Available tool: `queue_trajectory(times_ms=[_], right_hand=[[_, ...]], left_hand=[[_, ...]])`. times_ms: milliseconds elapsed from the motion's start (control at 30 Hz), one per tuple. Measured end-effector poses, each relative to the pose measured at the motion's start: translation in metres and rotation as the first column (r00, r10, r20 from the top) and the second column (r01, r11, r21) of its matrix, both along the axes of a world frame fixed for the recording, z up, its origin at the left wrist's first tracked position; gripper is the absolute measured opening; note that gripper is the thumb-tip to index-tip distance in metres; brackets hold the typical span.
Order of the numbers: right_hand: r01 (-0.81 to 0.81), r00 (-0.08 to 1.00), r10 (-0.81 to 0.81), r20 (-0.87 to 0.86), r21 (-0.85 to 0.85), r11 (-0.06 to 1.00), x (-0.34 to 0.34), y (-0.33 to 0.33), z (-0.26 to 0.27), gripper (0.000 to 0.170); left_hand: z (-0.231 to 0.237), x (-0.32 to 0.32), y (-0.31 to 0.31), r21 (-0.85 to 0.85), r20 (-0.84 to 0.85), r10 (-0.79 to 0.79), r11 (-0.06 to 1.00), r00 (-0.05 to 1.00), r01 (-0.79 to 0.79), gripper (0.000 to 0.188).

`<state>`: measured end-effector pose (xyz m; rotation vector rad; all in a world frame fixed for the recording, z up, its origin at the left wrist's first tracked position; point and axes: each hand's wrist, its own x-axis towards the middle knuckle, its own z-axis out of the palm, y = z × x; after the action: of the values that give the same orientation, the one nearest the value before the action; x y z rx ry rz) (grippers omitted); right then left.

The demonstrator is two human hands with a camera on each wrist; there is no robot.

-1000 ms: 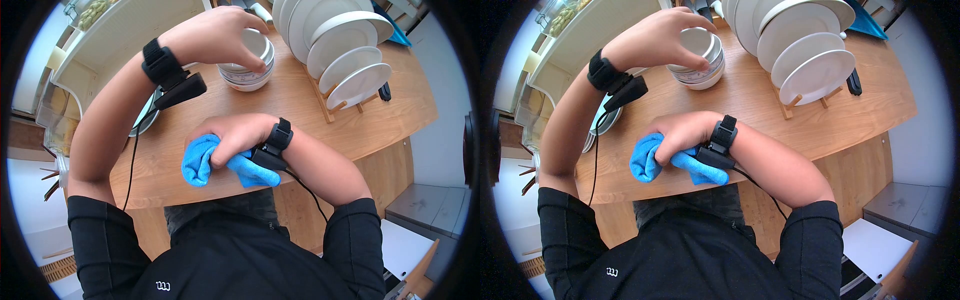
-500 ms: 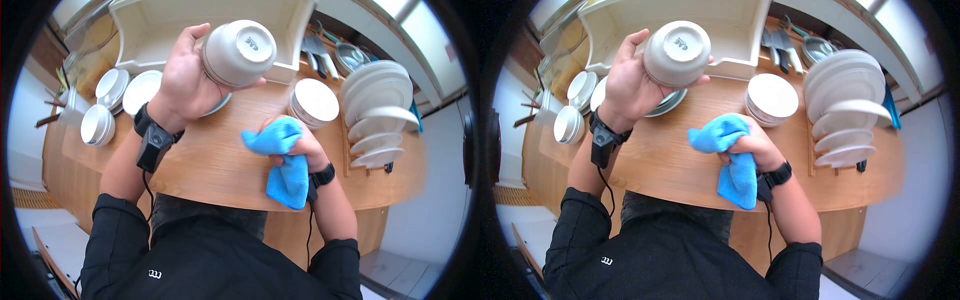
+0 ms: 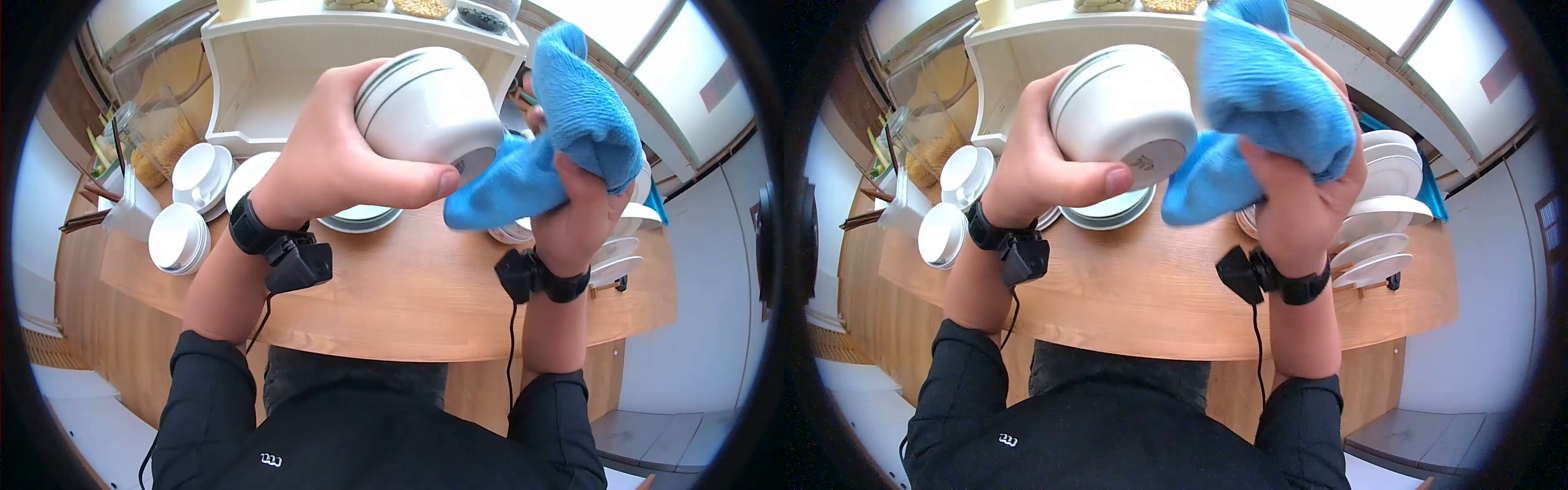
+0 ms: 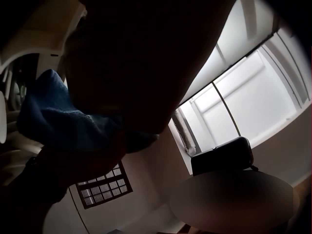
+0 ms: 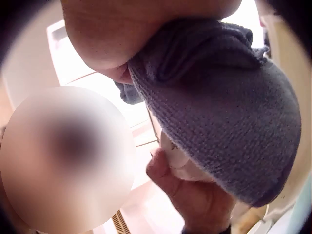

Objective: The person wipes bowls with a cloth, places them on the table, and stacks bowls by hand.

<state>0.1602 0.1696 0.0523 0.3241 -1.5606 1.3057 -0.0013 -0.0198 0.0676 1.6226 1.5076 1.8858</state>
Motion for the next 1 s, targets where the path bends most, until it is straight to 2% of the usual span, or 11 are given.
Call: queue_trajectory(times_ms=[100, 133, 300, 367, 567, 633, 667, 767, 800, 933, 1000], right_hand=[[0.163, 0.985, -0.094, -0.142, 0.625, 0.764, -0.024, -0.007, 0.030, 0.052], [0.135, 0.989, -0.064, -0.133, 0.646, 0.752, -0.031, -0.007, 0.026, 0.050], [-0.041, 0.993, 0.099, -0.066, 0.588, 0.808, -0.051, -0.008, 0.020, 0.049], [-0.003, 0.995, 0.061, -0.075, 0.610, 0.792, -0.059, -0.017, 0.018, 0.049], [0.046, 0.995, 0.036, -0.096, 0.731, 0.681, -0.065, -0.025, 0.003, 0.096], [-0.243, 0.969, 0.244, 0.047, 0.379, 0.893, -0.063, -0.048, -0.006, 0.109], [-0.086, 0.990, 0.132, -0.057, 0.503, 0.860, -0.069, -0.045, -0.009, 0.114], [0.174, 0.960, -0.086, -0.265, 0.329, 0.928, -0.073, -0.053, -0.022, 0.073], [0.288, 0.951, -0.210, -0.226, 0.414, 0.863, -0.069, -0.048, -0.028, 0.080], [0.190, 0.954, -0.178, -0.240, 0.028, 0.981, -0.078, -0.063, -0.044, 0.071], [0.284, 0.942, -0.232, -0.242, 0.208, 0.936, -0.068, -0.056, -0.025, 0.068]], left_hand=[[0.003, -0.010, -0.011, 0.054, -0.024, 0.086, 0.995, 0.996, -0.084, 0.064], [0.005, -0.016, -0.014, 0.066, -0.061, 0.093, 0.994, 0.994, -0.088, 0.062], [0.023, -0.022, -0.036, 0.029, -0.031, 0.044, 0.999, 0.999, -0.043, 0.060], [0.027, -0.027, -0.039, -0.208, -0.217, -0.076, 0.978, 0.973, 0.030, 0.092], [0.018, -0.039, -0.040, -0.010, -0.222, -0.162, 0.986, 0.961, 0.164, 0.082], [0.009, -0.042, -0.041, -0.069, 0.137, -0.400, 0.909, 0.906, 0.411, 0.071], [-0.009, -0.032, -0.037, 0.141, 0.333, -0.305, 0.952, 0.892, 0.273, 0.083], [-0.023, -0.020, -0.009, 0.311, 0.525, -0.363, 0.924, 0.770, 0.223, 0.075], [-0.014, -0.013, -0.002, 0.454, 0.544, -0.597, 0.801, 0.590, 0.391, 0.068], [-0.024, -0.005, 0.016, 0.335, 0.705, -0.385, 0.921, 0.596, 0.199, 0.058], [-0.033, -0.019, 0.023, 0.195, 0.617, -0.181, 0.978, 0.766, 0.074, 0.052]])
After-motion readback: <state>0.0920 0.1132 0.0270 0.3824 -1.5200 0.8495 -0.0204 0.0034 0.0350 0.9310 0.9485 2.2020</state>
